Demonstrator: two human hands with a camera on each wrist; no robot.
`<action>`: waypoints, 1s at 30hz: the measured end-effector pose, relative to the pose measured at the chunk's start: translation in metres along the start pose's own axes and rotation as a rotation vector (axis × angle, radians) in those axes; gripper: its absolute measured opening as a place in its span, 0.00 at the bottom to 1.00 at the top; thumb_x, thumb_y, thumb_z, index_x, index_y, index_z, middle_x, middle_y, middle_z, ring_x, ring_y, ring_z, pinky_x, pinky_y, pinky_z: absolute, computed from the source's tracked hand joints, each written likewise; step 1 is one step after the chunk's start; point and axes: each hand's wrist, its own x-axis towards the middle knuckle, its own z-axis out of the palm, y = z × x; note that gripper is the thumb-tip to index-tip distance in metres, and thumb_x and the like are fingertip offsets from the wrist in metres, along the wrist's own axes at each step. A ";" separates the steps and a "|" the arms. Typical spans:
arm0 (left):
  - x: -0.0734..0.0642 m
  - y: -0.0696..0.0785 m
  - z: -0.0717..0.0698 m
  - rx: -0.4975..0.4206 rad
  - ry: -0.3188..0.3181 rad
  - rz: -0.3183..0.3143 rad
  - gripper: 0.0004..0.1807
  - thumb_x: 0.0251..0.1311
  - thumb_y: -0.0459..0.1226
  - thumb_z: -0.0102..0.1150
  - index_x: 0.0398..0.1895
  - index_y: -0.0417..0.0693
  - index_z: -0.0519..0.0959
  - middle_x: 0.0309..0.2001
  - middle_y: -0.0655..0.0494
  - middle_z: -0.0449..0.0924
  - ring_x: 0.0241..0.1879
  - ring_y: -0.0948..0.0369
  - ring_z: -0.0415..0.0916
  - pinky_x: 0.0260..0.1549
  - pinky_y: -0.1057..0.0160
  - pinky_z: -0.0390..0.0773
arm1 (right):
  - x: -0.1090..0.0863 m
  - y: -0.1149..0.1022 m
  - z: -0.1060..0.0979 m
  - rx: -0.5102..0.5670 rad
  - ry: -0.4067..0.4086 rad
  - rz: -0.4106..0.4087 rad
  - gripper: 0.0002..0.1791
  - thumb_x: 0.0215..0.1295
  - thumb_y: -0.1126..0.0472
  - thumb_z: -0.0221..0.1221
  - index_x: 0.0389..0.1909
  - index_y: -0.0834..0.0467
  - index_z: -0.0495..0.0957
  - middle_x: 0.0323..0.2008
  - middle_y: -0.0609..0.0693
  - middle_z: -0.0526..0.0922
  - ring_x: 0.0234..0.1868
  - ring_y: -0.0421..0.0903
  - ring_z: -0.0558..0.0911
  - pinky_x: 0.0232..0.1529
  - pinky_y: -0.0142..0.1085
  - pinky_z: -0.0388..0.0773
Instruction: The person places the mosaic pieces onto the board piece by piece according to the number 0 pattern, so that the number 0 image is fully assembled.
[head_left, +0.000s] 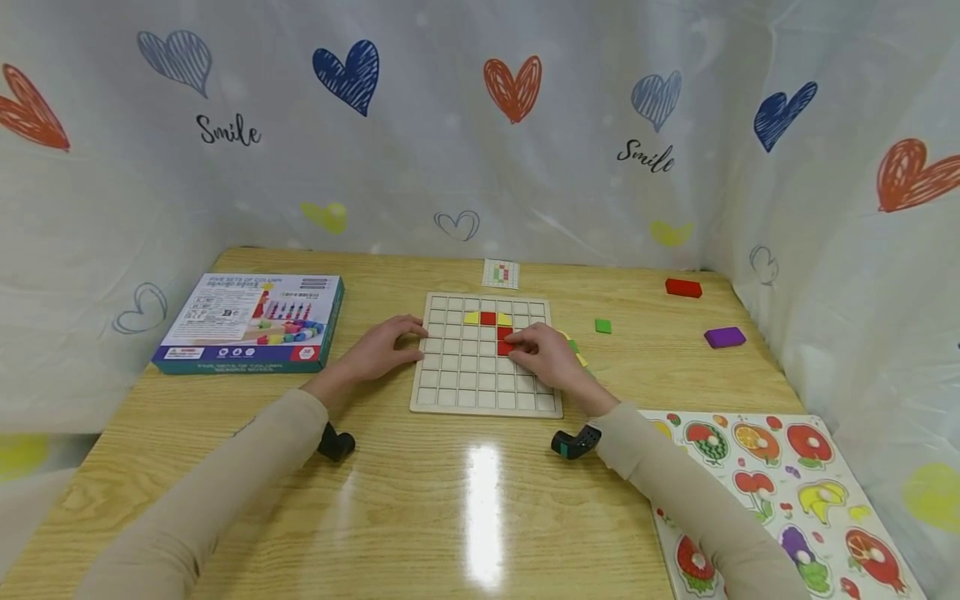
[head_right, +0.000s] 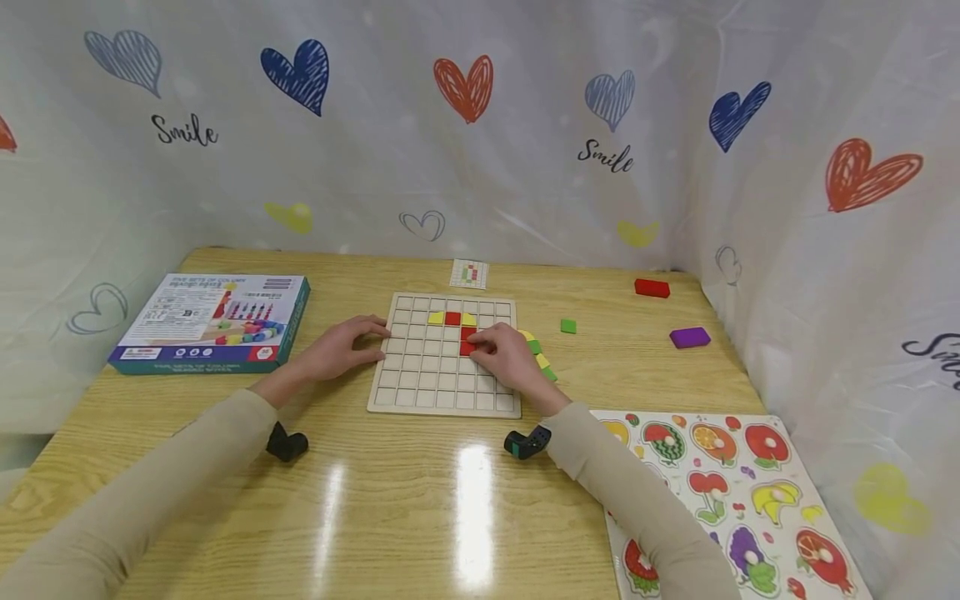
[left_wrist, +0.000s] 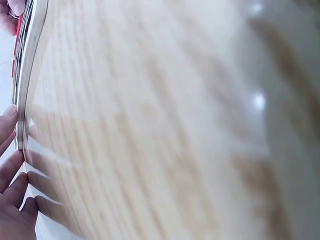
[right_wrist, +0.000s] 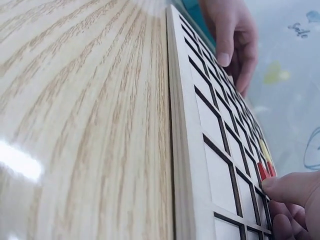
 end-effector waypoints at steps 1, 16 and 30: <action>0.000 0.001 0.000 -0.003 0.000 -0.002 0.19 0.65 0.38 0.62 0.58 0.40 0.77 0.68 0.41 0.66 0.71 0.45 0.56 0.69 0.45 0.55 | 0.000 0.000 0.000 -0.003 0.000 -0.002 0.14 0.65 0.61 0.63 0.51 0.58 0.84 0.42 0.52 0.80 0.39 0.46 0.76 0.40 0.37 0.75; -0.001 -0.001 0.002 -0.008 -0.002 -0.011 0.20 0.65 0.38 0.62 0.58 0.41 0.77 0.68 0.42 0.65 0.71 0.45 0.57 0.69 0.45 0.56 | -0.002 -0.003 0.001 0.019 -0.014 0.044 0.13 0.67 0.62 0.61 0.51 0.58 0.83 0.43 0.52 0.80 0.38 0.45 0.76 0.40 0.37 0.75; 0.000 0.000 0.000 -0.004 -0.003 -0.013 0.20 0.65 0.38 0.62 0.58 0.42 0.77 0.68 0.42 0.66 0.70 0.45 0.57 0.69 0.45 0.55 | -0.005 -0.001 -0.007 0.150 0.005 0.136 0.13 0.70 0.57 0.59 0.52 0.53 0.82 0.48 0.49 0.80 0.44 0.45 0.78 0.43 0.39 0.77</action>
